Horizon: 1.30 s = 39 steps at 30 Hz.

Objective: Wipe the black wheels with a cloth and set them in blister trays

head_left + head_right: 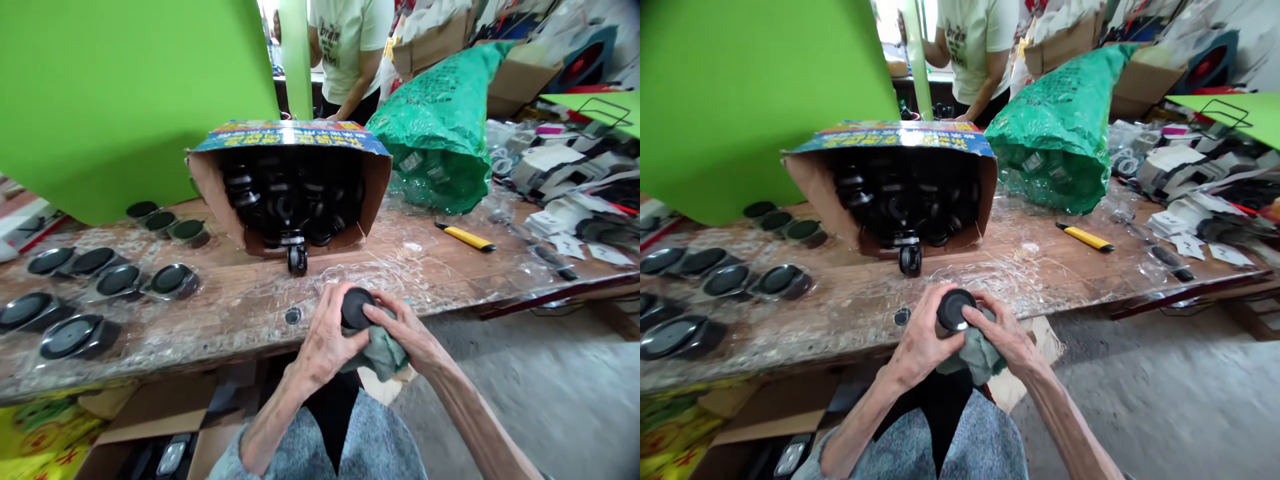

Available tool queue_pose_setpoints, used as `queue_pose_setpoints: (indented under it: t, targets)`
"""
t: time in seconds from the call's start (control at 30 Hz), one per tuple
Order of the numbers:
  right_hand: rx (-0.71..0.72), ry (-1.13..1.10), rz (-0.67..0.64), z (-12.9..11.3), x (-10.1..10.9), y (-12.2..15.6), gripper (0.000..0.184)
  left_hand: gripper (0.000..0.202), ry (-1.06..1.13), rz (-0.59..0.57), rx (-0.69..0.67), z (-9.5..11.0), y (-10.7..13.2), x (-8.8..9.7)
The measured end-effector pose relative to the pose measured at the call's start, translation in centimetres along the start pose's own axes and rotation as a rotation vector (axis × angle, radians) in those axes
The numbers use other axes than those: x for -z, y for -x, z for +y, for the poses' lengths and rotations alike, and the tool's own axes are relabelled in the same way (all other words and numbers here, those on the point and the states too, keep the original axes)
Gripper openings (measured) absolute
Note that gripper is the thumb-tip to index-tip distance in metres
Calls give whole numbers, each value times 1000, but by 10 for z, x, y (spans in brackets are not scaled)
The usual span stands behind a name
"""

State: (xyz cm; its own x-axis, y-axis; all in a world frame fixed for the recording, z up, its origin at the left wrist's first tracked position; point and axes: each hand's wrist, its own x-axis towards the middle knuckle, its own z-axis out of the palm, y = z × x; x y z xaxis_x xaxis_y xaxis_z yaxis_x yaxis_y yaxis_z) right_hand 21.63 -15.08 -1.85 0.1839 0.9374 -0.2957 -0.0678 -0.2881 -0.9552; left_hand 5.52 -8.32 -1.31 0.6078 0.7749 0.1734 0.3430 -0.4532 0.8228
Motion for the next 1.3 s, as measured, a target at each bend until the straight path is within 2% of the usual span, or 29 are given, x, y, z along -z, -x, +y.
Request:
queue_pose_setpoints:
  t: [0.07, 0.1, 0.2, 0.3, 0.4, 0.5, 0.57, 0.67, 0.77, 0.83, 0.9, 1.03, 1.1, 1.17, 1.23, 1.3]
  targets:
    - [-76, -9, 72, 9, 12, 1, 47, 77, -88, -52, 4, -5, 0, 0]
    - [-92, 13, 123, 11, 18, 1, 48, 82, -153, -26, 28, -9, -2, -2]
    - [-65, 101, 234, 7, 35, -3, 42, 85, -345, 177, 156, -25, -12, -13]
    - [8, 147, 216, -10, 35, -16, 34, 72, -386, 288, 200, -40, -22, -27]
    - [113, 245, 119, -26, 22, -41, 31, 66, -298, 286, 116, -49, -24, -31]
    - [187, 542, 56, -28, 7, -68, 23, 75, -234, 263, 106, -54, -22, -25]
    - [185, 724, 63, -25, -1, -80, 20, 81, -241, 230, 131, -55, -22, -22]
    - [193, 887, 48, -22, -7, -83, 26, 74, -244, 173, 117, -53, -25, -19]
    - [234, 973, 0, -25, 1, -72, 32, 61, -157, 141, 73, -47, -20, -16]
    - [203, 1027, 31, -27, 17, -64, 31, 58, -151, 136, 78, -46, -6, -7]
    - [118, 1114, 157, -26, 40, -60, 28, 56, -232, 155, 122, -53, 14, 11]
    - [-54, 1341, 498, -16, 94, -68, 36, 69, -444, 297, 252, -91, 46, 75]
    - [-87, 1420, 531, -10, 112, -76, 37, 78, -594, 411, 278, -102, 52, 109]
    - [-79, 1438, 490, -5, 121, -85, 33, 82, -753, 544, 280, -100, 50, 132]
    - [-49, 1436, 448, -2, 120, -92, 30, 74, -793, 605, 266, -87, 40, 136]
    - [-5, 1455, 396, 0, 113, -95, 28, 60, -661, 524, 257, -73, 22, 121]
